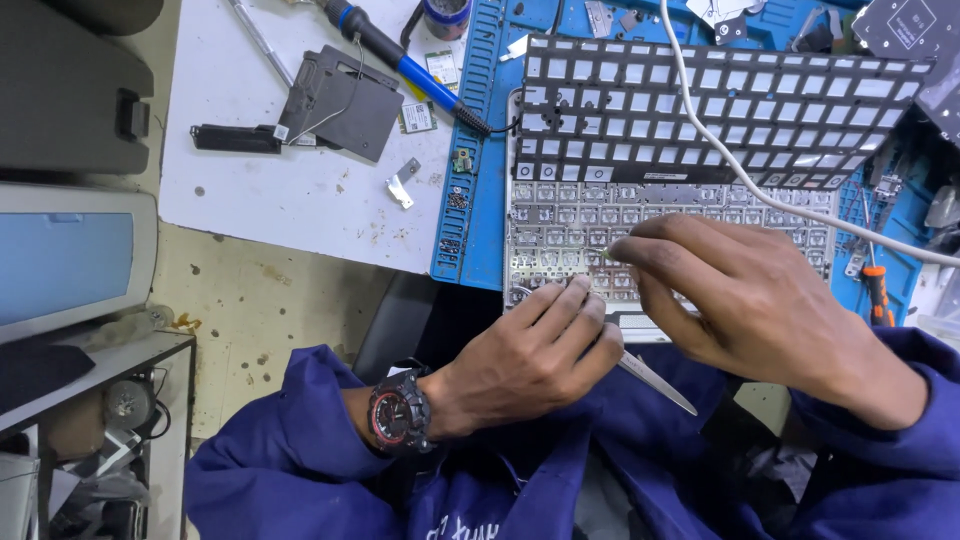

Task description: The person uses tweezers to pick up small components from a tray and place them onto a disassembled laptop keyboard. They also use a green-handled tool to manipulate parts on the keyboard's circuit board.

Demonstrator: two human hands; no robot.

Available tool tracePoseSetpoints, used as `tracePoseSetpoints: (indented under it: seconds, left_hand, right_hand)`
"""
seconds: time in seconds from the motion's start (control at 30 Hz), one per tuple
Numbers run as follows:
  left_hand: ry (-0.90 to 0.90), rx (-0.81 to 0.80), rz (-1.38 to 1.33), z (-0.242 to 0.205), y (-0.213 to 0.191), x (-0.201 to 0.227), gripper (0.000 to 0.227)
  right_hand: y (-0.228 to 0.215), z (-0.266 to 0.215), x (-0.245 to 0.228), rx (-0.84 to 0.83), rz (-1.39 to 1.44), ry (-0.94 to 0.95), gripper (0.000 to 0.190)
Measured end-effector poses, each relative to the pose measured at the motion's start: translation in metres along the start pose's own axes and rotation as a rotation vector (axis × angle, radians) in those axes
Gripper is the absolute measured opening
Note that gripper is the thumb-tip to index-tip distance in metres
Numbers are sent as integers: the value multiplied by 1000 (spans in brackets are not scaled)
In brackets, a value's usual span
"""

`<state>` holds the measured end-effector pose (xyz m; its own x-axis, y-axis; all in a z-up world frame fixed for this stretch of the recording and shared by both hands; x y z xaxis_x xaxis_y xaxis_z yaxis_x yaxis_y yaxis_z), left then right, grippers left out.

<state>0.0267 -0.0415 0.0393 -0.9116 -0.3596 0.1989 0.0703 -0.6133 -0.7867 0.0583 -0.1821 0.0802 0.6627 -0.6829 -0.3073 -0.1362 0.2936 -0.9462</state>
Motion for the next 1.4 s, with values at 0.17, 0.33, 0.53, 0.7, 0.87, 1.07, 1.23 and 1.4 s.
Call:
tracePoseSetpoints:
  seconds: [0.17, 0.33, 0.53, 0.7, 0.87, 1.07, 1.23, 1.4]
  left_hand:
    - [21, 21, -60, 0, -7, -3, 16]
    - [78, 93, -212, -1, -17, -1, 15]
    - [-1, 198, -475, 2, -20, -4, 13]
    - [79, 200, -392, -3, -14, 0, 12]
    - [-12, 157, -346, -4, -3, -8, 21]
    - [-231, -9, -69, -10, 16, -35, 57]
    - [-261, -61, -40, -9, 20, -40, 64]
    - [-270, -72, -21, -9, 20, -40, 64]
  right_hand:
    - [-7, -24, -1, 71, 40, 12, 17]
    - [-29, -51, -12, 149, 167, 140, 18]
    - [-3, -96, -6, 271, 501, -21, 3]
    - [14, -59, -27, 183, 250, -208, 39]
    - [13, -54, -22, 262, 286, -160, 22]
    - [9, -65, 16, 380, 392, 176, 21]
    - [11, -56, 23, 379, 401, 258, 17]
    - [9, -51, 21, 371, 384, 247, 16]
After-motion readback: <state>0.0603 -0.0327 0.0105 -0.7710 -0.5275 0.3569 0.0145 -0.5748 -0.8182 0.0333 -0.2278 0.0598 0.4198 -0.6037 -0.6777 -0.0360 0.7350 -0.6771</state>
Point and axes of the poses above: each hand's wrist, its own z-axis towards the middle knuckle, its own y-axis out of the palm, x = y × z, the point moved 6 cm from there along z, towards the middle knuckle, and after that the axes turned 2 degrees about -x, right-handed, at the moved point
